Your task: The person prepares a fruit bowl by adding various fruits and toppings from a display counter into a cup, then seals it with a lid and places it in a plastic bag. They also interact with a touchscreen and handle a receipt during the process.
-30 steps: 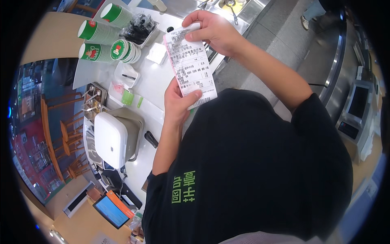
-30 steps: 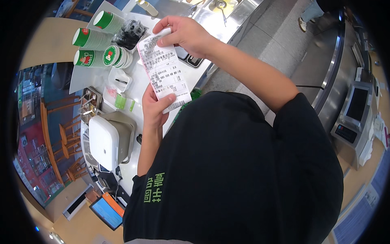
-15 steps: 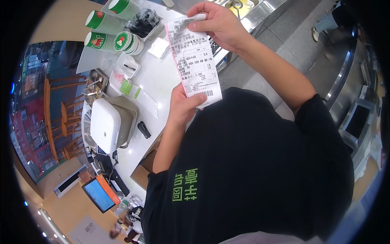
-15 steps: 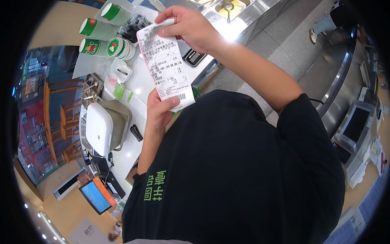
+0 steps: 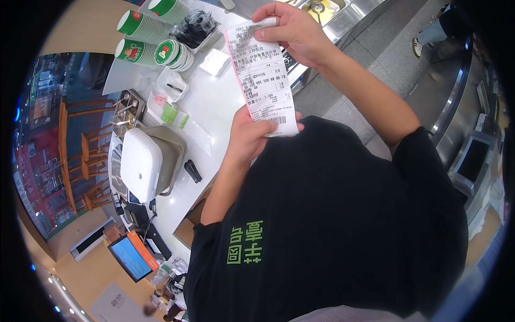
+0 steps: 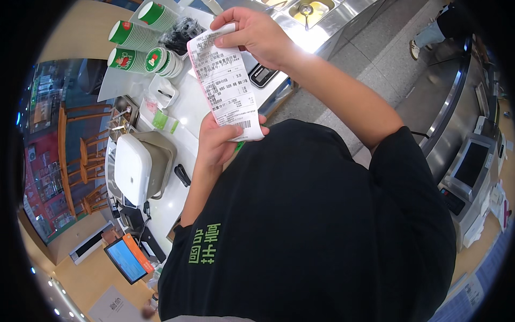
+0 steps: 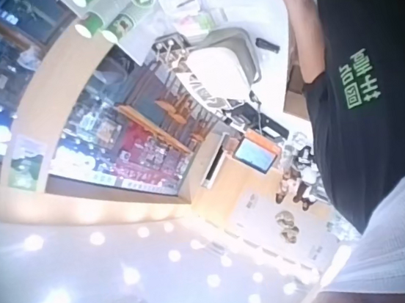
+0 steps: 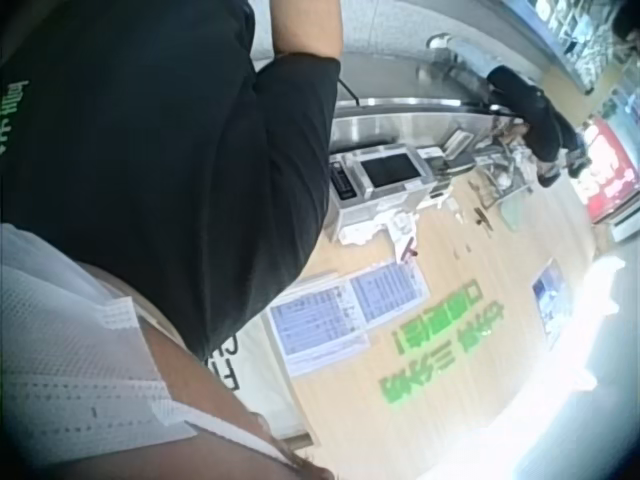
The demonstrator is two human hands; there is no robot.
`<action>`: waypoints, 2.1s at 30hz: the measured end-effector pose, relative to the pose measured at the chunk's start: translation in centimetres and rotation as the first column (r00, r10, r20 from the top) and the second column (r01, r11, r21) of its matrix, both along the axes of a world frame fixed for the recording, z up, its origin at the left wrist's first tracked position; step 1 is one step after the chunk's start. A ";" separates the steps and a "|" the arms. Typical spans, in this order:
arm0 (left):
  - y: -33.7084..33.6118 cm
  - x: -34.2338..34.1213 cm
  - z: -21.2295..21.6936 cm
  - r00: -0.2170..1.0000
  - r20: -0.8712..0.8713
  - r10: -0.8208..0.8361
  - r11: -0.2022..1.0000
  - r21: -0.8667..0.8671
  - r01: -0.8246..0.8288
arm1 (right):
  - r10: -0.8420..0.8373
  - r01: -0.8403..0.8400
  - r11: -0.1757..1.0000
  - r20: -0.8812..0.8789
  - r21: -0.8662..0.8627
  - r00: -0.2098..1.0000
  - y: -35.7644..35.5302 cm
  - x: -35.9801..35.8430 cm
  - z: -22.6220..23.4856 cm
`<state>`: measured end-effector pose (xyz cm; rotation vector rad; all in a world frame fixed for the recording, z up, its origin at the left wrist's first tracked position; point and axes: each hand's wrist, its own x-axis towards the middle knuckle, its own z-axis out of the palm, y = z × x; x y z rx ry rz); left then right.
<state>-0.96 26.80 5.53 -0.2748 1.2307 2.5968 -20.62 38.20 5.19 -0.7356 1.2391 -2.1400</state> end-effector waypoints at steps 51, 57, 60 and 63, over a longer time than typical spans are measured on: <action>-32.3 0.6 -8.1 0.718 0.132 0.683 0.728 -0.048 -0.684 | 0.307 0.663 0.730 -0.947 0.169 -0.097 -51.4 -20.6 6.2; -32.6 0.7 -7.0 0.735 0.090 0.672 0.739 -0.027 -0.673 | 0.297 0.669 0.726 -0.950 0.157 -0.099 -50.5 -19.6 8.7; -32.4 0.1 -6.4 0.717 0.076 0.693 0.720 -0.013 -0.694 | 0.280 0.655 0.742 -0.954 0.147 -0.103 -49.8 -19.8 10.0; -32.4 0.7 -6.1 0.738 0.073 0.671 0.740 -0.012 -0.672 | 0.257 0.634 0.766 -0.955 0.109 -0.146 -49.7 -19.6 10.3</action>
